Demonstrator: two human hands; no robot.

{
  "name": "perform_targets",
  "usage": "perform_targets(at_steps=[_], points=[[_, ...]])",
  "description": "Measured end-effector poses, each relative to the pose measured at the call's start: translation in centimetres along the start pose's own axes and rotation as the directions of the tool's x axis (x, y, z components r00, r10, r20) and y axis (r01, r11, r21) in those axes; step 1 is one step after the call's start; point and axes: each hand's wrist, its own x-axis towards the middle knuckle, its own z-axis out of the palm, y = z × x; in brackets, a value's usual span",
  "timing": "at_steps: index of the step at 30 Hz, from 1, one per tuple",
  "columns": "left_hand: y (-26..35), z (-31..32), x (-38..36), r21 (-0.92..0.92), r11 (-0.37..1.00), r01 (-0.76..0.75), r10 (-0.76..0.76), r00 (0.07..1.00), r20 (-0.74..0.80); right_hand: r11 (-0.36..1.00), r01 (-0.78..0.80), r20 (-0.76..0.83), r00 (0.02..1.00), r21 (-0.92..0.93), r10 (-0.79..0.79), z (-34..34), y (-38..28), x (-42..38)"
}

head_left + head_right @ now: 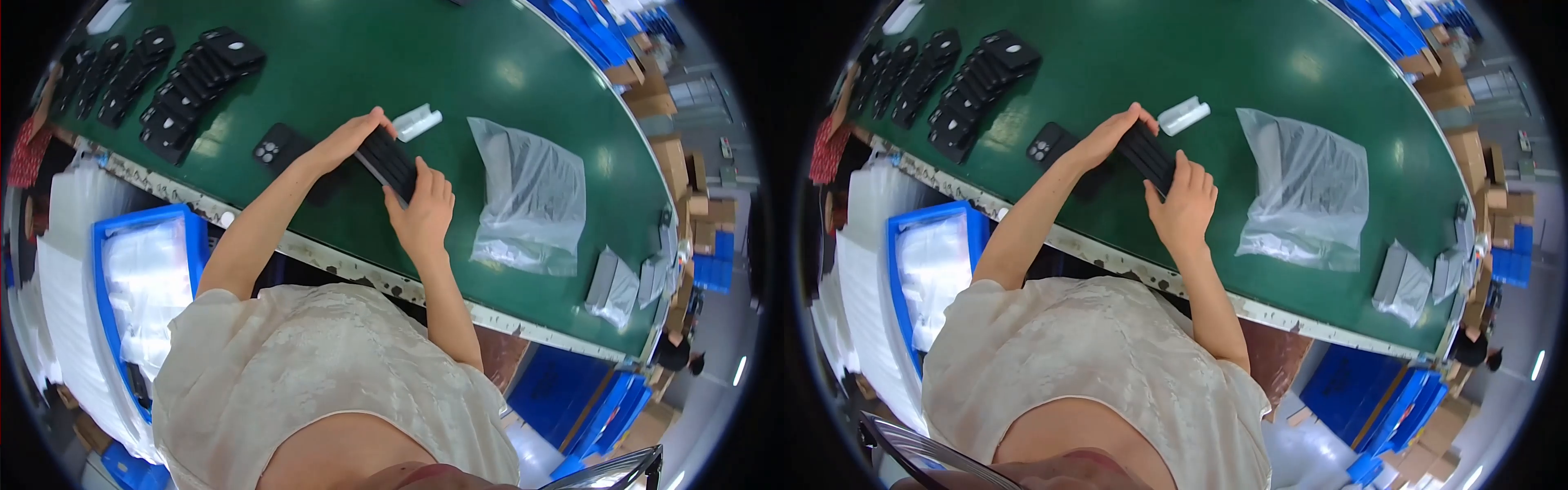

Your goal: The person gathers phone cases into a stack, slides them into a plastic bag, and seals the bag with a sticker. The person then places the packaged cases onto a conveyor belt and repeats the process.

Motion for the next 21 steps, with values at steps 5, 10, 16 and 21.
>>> perform_targets(at_steps=[5,10,16,21], points=[[-1.2,3.7,-0.9,-0.077,0.982,-0.175,0.174,0.985,-0.02,0.991,-0.129,0.092,0.987,-0.022,0.131,-3.0,2.4,-1.8],[0.1,13.0,-3.2,0.067,0.937,-0.342,0.341,0.94,0.015,0.202,-0.253,0.14,0.883,0.946,0.449,-5.9,4.3,-5.1],[5.3,19.6,-3.3,0.593,0.73,-0.34,0.085,0.906,0.414,0.73,0.013,-0.401,0.842,0.683,0.361,-16.1,8.8,-11.2],[3.2,23.0,-1.6,0.505,0.538,-0.675,0.232,0.695,0.681,0.814,-0.331,0.15,0.943,0.477,0.296,-18.8,11.3,-15.7]])
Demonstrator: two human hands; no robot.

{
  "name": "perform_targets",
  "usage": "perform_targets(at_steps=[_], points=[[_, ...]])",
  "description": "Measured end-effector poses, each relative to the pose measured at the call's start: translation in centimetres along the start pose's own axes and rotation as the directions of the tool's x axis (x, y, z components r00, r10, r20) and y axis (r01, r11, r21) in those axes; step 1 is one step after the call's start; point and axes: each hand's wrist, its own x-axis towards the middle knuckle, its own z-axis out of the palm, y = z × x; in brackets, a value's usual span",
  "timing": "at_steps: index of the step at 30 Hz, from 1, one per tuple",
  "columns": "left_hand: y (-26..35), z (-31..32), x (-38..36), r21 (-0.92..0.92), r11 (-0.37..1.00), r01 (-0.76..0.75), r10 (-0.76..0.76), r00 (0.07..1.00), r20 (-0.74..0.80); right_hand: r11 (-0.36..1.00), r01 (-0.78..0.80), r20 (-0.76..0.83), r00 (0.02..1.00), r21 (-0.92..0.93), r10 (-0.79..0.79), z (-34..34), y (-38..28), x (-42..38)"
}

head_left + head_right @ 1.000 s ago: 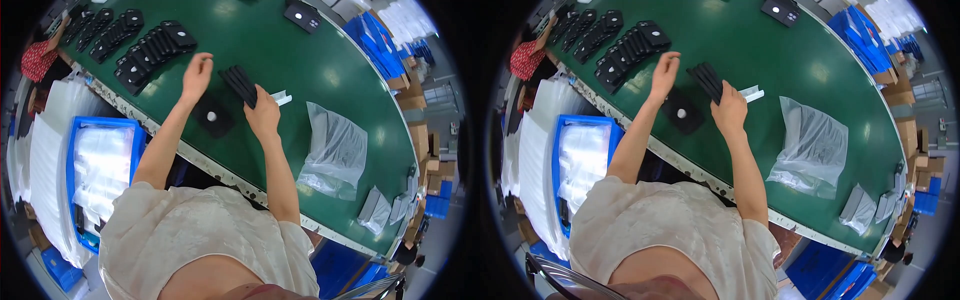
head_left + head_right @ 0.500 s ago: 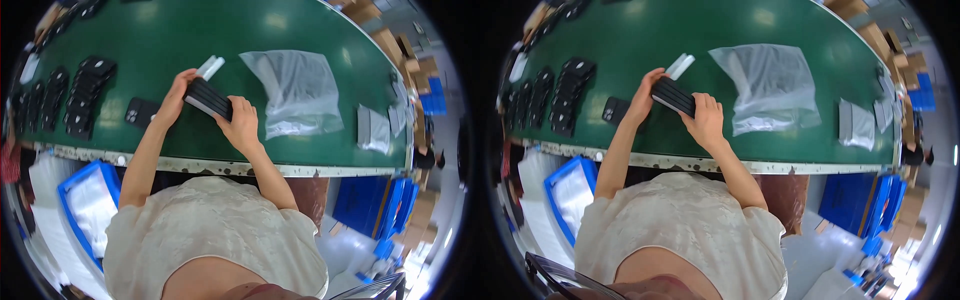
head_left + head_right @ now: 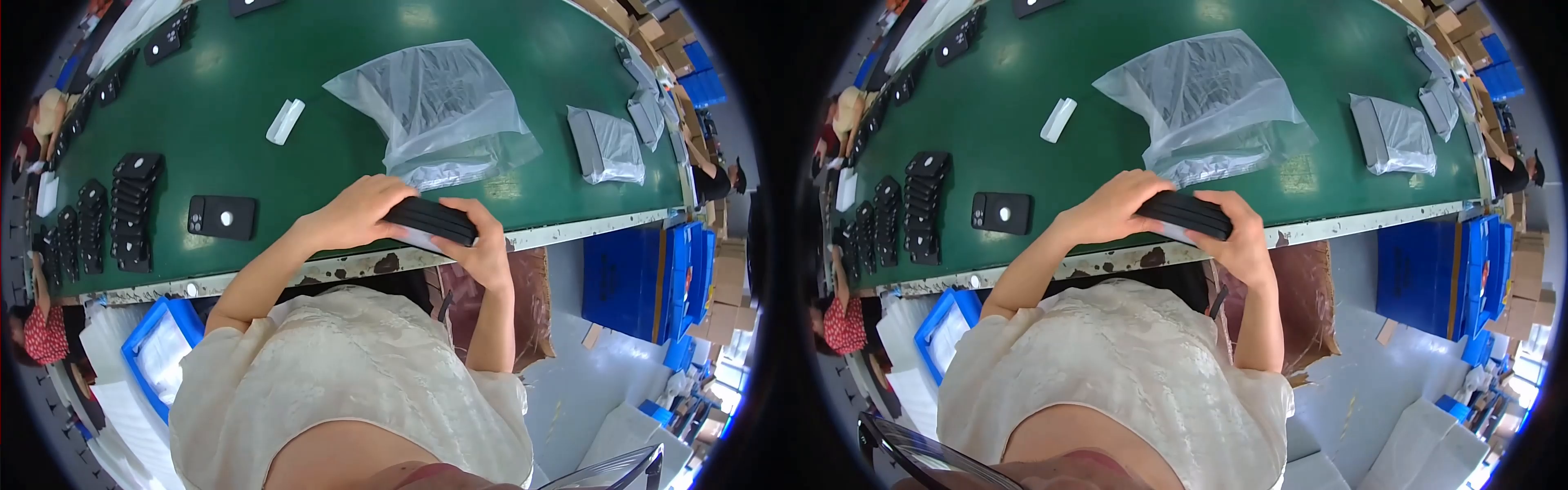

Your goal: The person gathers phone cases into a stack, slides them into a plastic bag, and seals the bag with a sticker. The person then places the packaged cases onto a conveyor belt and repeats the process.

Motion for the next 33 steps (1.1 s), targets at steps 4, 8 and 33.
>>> perform_targets(at_steps=[4,8,33], points=[[-1.5,0.9,3.2,0.086,0.985,0.148,-0.096,0.893,-0.439,0.919,-0.104,-0.4,0.878,0.381,0.265,0.2,3.7,-1.5],[-3.3,1.4,4.2,-0.096,0.92,0.381,-0.377,0.788,-0.486,0.813,-0.007,-0.568,0.712,0.582,0.413,2.0,5.7,1.4],[-7.0,2.8,4.2,0.137,0.982,0.13,0.037,0.58,-0.814,0.999,0.043,-0.716,0.698,-0.003,-0.032,8.9,4.3,4.7]])
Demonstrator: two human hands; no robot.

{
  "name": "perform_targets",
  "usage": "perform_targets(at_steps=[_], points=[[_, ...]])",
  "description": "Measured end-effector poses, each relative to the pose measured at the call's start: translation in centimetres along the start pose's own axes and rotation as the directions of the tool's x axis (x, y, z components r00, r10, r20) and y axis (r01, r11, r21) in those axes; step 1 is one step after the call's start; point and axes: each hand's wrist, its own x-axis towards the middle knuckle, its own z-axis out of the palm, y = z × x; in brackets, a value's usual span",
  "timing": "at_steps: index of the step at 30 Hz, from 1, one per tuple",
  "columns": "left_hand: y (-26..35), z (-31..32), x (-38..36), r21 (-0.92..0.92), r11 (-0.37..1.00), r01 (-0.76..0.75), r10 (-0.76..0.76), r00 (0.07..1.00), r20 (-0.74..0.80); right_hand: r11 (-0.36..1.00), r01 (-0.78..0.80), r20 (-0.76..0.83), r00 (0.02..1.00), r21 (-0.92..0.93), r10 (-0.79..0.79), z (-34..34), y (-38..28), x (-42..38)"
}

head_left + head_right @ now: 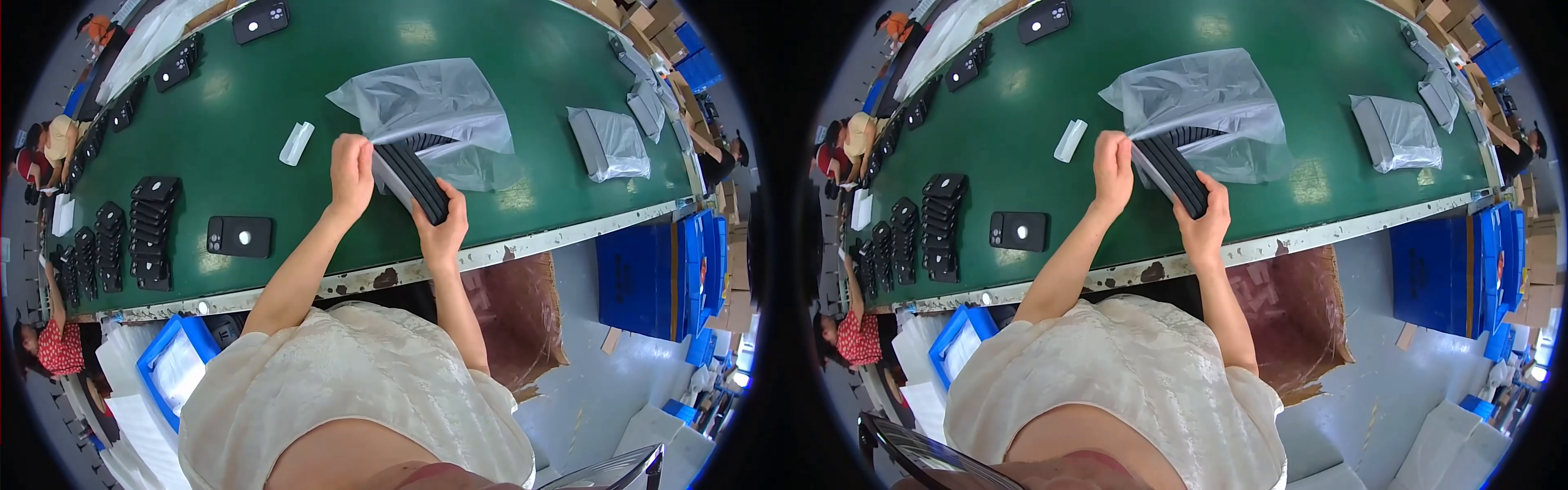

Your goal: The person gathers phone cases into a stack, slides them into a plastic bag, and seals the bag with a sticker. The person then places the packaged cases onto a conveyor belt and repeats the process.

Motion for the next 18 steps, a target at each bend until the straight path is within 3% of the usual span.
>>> perform_targets(at_steps=[3,7,9,11,14,16,18], points=[[-0.4,-0.2,-2.4,0.023,0.998,-0.051,0.049,0.993,0.109,0.996,0.026,0.002,1.0,-0.086,-0.026,0.5,-0.2,-0.1],[-0.2,-0.4,-2.9,0.014,0.999,-0.04,0.036,0.979,0.201,0.992,-0.1,-0.063,0.993,0.073,0.105,1.6,-0.2,0.1],[0.0,-0.5,-3.4,0.004,1.0,-0.011,0.01,0.976,0.218,0.998,0.036,-0.056,0.998,-0.06,-0.04,2.1,-0.6,0.6],[-0.2,-1.2,-3.6,0.029,0.995,-0.091,0.08,0.963,0.258,0.987,0.101,-0.048,0.993,-0.125,-0.108,2.0,-0.7,0.3],[-0.2,-1.0,-1.0,0.119,0.978,-0.169,0.133,0.955,0.266,0.987,-0.094,-0.109,0.988,0.133,0.108,1.9,-0.5,-0.1],[0.5,-1.4,-1.1,0.277,0.946,-0.167,0.087,0.956,0.28,0.987,-0.12,-0.076,0.989,0.104,0.128,2.2,-0.5,-0.2],[-0.9,-1.8,-2.0,0.272,0.95,-0.151,0.055,0.942,0.331,0.989,-0.137,-0.054,0.989,0.054,0.14,2.5,-0.7,0.4]])
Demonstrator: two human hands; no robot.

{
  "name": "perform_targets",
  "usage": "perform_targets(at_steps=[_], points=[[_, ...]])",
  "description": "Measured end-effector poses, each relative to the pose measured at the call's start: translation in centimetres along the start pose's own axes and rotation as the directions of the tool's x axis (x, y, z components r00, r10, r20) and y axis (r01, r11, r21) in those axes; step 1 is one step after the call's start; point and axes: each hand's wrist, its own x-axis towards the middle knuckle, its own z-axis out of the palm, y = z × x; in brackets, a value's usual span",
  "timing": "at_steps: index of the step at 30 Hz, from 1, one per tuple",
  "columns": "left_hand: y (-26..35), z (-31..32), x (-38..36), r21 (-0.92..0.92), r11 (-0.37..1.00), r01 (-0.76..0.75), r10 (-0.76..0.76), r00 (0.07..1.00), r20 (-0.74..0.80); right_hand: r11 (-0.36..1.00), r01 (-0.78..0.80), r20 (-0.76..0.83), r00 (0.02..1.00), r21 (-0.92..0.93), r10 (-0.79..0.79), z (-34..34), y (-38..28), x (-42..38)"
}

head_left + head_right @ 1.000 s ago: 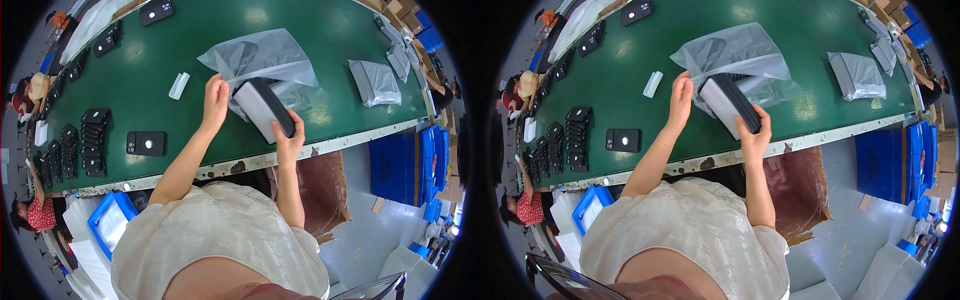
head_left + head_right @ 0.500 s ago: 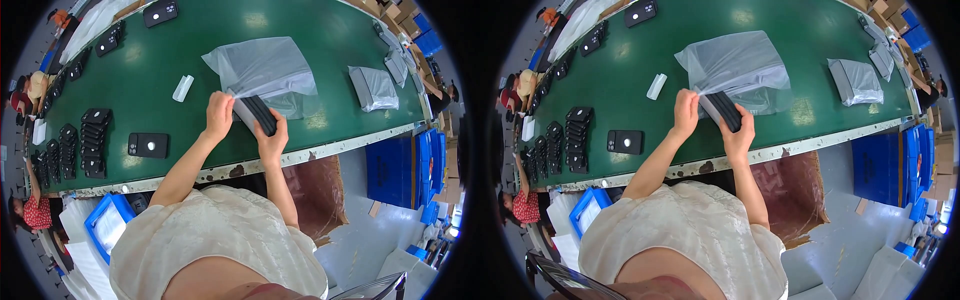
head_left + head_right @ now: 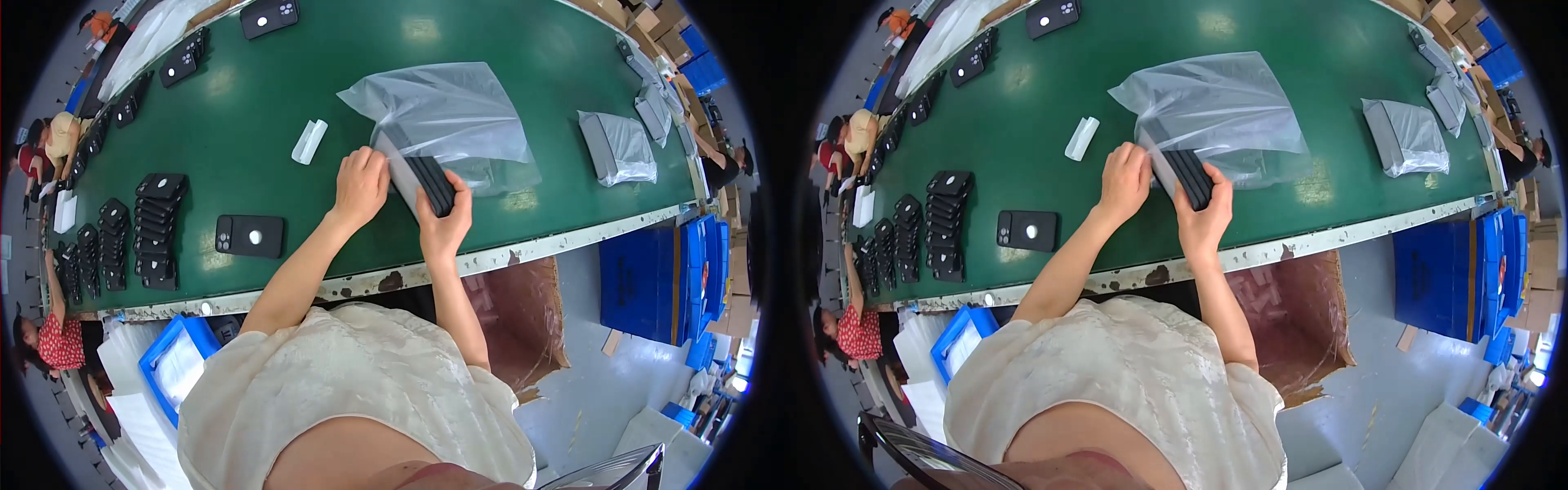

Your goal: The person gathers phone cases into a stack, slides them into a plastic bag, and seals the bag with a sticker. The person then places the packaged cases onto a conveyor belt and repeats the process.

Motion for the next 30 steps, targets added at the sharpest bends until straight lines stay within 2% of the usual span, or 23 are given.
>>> perform_targets(at_steps=[2,3,4,6,8,10,11,13,15,16,18,20,23,26,27,30], points=[[-0.8,0.4,0.3,-0.019,1.0,0.011,-0.009,0.995,0.101,0.999,0.047,-0.019,0.999,-0.025,-0.047,0.0,0.2,0.1],[-0.9,0.6,0.2,-0.017,1.0,0.009,-0.008,0.995,0.097,0.995,0.088,-0.029,0.996,-0.048,-0.089,0.2,0.3,-0.2],[-0.3,0.4,0.3,-0.041,0.999,0.033,-0.032,0.999,0.032,0.989,0.129,-0.036,0.991,-0.068,-0.132,0.4,0.2,-0.1],[0.5,-0.1,0.0,-0.092,0.992,0.083,-0.091,0.992,-0.083,0.996,0.085,-0.035,0.996,-0.03,-0.086,0.4,-0.2,0.0],[-0.2,0.8,0.3,-0.093,0.989,0.116,-0.122,0.991,-0.059,1.0,-0.004,-0.026,1.0,0.021,0.005,-0.2,-0.9,-0.2],[-0.9,2.1,1.0,-0.105,0.983,0.149,-0.153,0.988,-0.036,1.0,0.0,-0.025,1.0,0.003,0.0,-0.2,-0.3,-0.5],[-1.1,2.3,0.8,-0.11,0.983,0.145,-0.15,0.988,-0.041,1.0,0.008,-0.033,0.999,-0.006,-0.008,-0.1,-0.1,-0.4],[-1.6,2.2,0.1,-0.062,0.993,0.097,-0.094,0.995,0.044,1.0,0.021,-0.047,0.999,-0.019,-0.022,0.0,0.1,-0.1],[-1.1,2.2,0.1,-0.039,0.997,0.065,-0.061,0.994,0.088,0.981,0.164,-0.07,0.983,-0.105,-0.171,0.5,-0.1,0.4],[-0.3,1.6,-0.2,-0.082,0.994,0.069,-0.062,0.994,0.09,0.965,0.216,-0.077,0.97,-0.146,-0.229,0.7,0.0,0.1],[1.0,0.6,-1.1,-0.171,0.982,0.085,-0.07,0.993,0.095,0.964,0.219,-0.033,0.973,-0.153,-0.227,1.0,0.7,-0.6],[1.2,0.0,-1.4,-0.155,0.985,0.075,-0.06,0.993,0.099,0.947,0.278,0.068,0.96,-0.16,-0.27,1.1,0.9,-0.5],[1.4,-0.4,-0.4,-0.111,0.993,0.028,-0.019,0.997,0.08,0.934,0.308,0.066,0.951,-0.18,-0.301,0.4,0.4,0.2],[3.8,-0.5,-2.4,-0.354,0.934,-0.046,0.088,0.991,0.103,0.94,0.297,0.073,0.955,-0.166,-0.289,1.8,1.4,0.8],[3.7,-0.4,-2.7,-0.357,0.933,-0.041,0.088,0.989,0.115,0.947,0.292,0.073,0.956,-0.137,-0.285,2.9,2.0,1.6],[1.9,-0.5,-3.2,-0.351,0.936,0.03,0.08,0.952,0.295,0.955,0.28,0.064,0.96,-0.103,-0.274,2.9,3.0,0.9]])
